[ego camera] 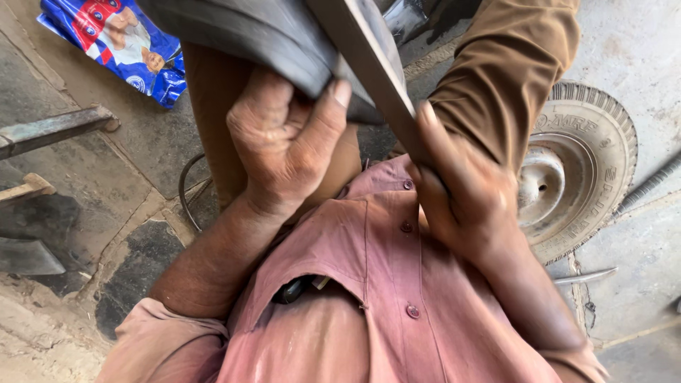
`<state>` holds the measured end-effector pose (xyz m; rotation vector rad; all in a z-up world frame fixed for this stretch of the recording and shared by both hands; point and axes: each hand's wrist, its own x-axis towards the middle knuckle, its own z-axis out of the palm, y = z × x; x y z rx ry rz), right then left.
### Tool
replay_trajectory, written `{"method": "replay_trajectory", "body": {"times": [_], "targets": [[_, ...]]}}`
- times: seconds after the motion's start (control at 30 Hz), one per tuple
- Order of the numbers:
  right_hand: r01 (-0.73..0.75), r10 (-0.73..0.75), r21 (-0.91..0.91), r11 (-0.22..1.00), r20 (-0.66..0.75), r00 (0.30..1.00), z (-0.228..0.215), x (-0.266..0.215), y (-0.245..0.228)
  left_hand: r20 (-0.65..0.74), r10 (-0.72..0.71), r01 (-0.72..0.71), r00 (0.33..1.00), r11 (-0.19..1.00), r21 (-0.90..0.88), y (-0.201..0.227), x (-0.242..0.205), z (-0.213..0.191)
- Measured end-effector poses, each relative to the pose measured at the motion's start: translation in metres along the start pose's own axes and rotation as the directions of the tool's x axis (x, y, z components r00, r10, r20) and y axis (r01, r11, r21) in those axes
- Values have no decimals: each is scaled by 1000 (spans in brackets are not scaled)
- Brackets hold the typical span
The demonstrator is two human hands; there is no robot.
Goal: The person repairs a punctured bicycle inner tube by first roughening the surface with a metal file, then applying adhesive from a tube, and finally pressing a rubber patch onto the treated area to seal the leak.
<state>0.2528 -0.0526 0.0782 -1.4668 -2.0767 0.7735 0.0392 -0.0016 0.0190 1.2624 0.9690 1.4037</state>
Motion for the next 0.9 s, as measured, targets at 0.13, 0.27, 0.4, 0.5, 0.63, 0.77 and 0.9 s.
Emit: {"method": "replay_trajectory", "body": {"times": [0.13, 0.27, 0.4, 0.5, 0.63, 0.77, 0.9], "targets": [[-93, 95, 155, 984, -6, 995, -5, 3, 3, 7, -45, 45, 999, 995, -89, 3, 1, -1], [-102, 96, 190, 977, 37, 995, -21, -11, -8, -13, -15, 14, 1000, 999, -29, 1, 0, -2], [-50, 49, 64, 997, 17, 999, -8, -2, -4, 13, -33, 33, 999, 999, -4, 0, 1, 0], [-230, 228, 201, 952, 32, 973, -3, 10, 5, -5, -48, 48, 999, 999, -18, 0, 0, 2], [-21, 15, 440, 898, 17, 1000, -23, 6, -3, -11, 9, -9, 1000, 1000, -16, -4, 0, 0], [-50, 35, 276, 960, 62, 997, -21, 1, -6, 17, -23, 24, 1000, 999, -23, -5, -3, -1], [-217, 212, 352, 911, 53, 976, -6, 9, 12, 32, 2, -4, 999, 998, 60, -1, 3, 2]]}}
